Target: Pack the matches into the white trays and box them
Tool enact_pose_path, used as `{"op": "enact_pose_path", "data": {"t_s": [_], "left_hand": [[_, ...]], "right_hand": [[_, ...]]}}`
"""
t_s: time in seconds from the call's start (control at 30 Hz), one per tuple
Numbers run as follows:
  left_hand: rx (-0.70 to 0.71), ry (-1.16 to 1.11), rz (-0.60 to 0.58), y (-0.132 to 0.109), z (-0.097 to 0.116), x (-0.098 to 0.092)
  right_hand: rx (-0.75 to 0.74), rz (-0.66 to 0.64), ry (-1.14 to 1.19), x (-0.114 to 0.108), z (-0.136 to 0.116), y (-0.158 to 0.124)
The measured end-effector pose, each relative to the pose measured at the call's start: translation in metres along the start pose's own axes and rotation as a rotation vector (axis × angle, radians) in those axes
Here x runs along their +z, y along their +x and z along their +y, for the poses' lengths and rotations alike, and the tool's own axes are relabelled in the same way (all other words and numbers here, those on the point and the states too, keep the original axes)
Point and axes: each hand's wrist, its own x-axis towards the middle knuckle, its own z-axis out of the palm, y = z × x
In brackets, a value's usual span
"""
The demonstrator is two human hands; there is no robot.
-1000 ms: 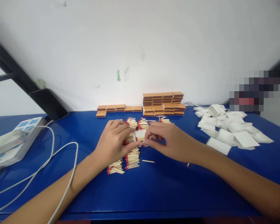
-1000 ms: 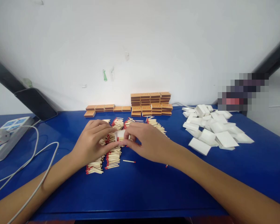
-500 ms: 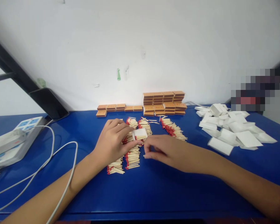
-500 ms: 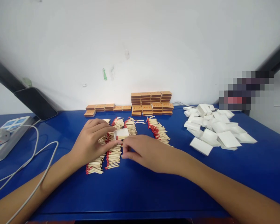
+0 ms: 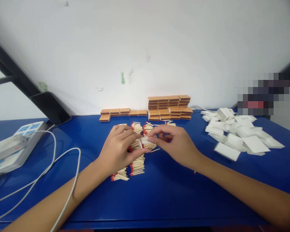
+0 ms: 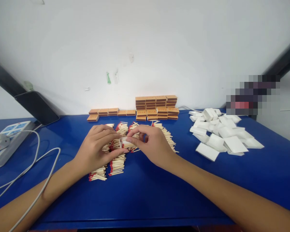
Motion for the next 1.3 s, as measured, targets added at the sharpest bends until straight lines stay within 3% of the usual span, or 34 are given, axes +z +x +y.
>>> {"op": "enact_pose_path", "data": {"t_s": [0.2, 0.33, 0.47, 0.6, 0.9, 1.07, 1.17, 1.3], "left_hand": [[-0.045, 0.027, -0.001, 0.0, -0.002, -0.001], [-0.081, 0.043, 0.008, -0.002, -0.006, -0.001], [-0.097, 0.043, 0.02, -0.002, -0.008, 0.0], [-0.089, 0.048, 0.016, -0.002, -0.008, 0.0], [-0.097, 0.04, -0.002, -0.003, -0.008, 0.001], [-0.094, 0.055, -0.017, -0.003, -0.009, 0.002], [-0.081, 0.071, -0.019, -0.003, -0.009, 0.001], [-0.054, 0.077, -0.03, -0.002, -0.004, 0.001]], "right_hand": [[-0.141, -0.016, -0.199, -0.012, 0.009, 0.005], [-0.151, -0.221, -0.359, -0.027, 0.018, 0.01], [-0.164, -0.471, -0.349, -0.035, 0.024, 0.012], [-0.158, -0.532, -0.358, -0.034, 0.024, 0.011], [-0.121, -0.575, -0.33, -0.032, 0.029, 0.01], [-0.074, -0.62, -0.324, -0.039, 0.017, 0.008], [-0.084, -0.534, -0.3, -0.043, 0.006, 0.009], [-0.129, -0.29, -0.295, -0.037, -0.002, 0.007]]}}
